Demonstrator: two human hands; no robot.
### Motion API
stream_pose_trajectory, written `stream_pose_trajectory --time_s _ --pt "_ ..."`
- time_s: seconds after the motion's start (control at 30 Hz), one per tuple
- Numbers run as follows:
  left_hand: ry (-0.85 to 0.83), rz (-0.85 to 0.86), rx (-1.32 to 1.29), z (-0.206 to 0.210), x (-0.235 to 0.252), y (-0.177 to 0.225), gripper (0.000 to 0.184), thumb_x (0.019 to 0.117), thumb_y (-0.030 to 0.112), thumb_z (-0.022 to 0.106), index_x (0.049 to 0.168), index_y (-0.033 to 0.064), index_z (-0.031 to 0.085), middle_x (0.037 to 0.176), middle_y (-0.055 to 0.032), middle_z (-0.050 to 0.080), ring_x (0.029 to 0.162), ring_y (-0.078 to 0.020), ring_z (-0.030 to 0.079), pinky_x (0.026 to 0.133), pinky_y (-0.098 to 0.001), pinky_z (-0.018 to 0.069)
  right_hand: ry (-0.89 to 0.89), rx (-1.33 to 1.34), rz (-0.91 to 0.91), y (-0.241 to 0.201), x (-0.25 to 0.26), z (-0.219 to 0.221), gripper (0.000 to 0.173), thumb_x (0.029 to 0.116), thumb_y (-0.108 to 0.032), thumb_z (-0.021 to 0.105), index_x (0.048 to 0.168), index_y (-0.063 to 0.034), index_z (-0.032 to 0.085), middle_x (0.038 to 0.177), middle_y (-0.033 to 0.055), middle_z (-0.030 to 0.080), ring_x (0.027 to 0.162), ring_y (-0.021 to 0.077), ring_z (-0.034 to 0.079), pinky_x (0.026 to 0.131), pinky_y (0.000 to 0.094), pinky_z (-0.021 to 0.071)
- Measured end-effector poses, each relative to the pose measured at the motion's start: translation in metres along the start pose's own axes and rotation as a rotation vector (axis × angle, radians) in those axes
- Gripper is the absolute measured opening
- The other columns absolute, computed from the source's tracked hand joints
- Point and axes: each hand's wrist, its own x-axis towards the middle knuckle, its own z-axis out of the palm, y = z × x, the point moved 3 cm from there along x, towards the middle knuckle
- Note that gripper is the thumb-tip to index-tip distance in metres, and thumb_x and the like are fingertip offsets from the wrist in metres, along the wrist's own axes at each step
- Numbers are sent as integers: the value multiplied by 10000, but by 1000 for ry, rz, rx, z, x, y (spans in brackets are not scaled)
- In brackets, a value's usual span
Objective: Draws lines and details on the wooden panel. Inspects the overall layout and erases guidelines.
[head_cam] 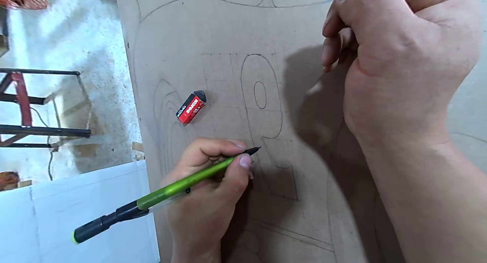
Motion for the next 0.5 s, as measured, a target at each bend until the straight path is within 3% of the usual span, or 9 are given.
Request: stream_pose_trajectory --time_s 0.13,0.5 --pt "69 5 135 7 5 2 98 878 105 760 953 121 699 872 -8 728 613 -108 662 500 -230 570 -3 2 -23 0 -1 1 286 980 1 583 715 -103 609 642 -16 608 574 92 617 552 240 563" --pt "96 -39 205 10 6 4 87 902 98 745 968 103 690 789 -6 717 575 -119 670 477 -250 586 -1 -12 -32 0 -1 1 296 963 4 597 690 -109 605 621 -22 596 561 92 611 539 239 555"
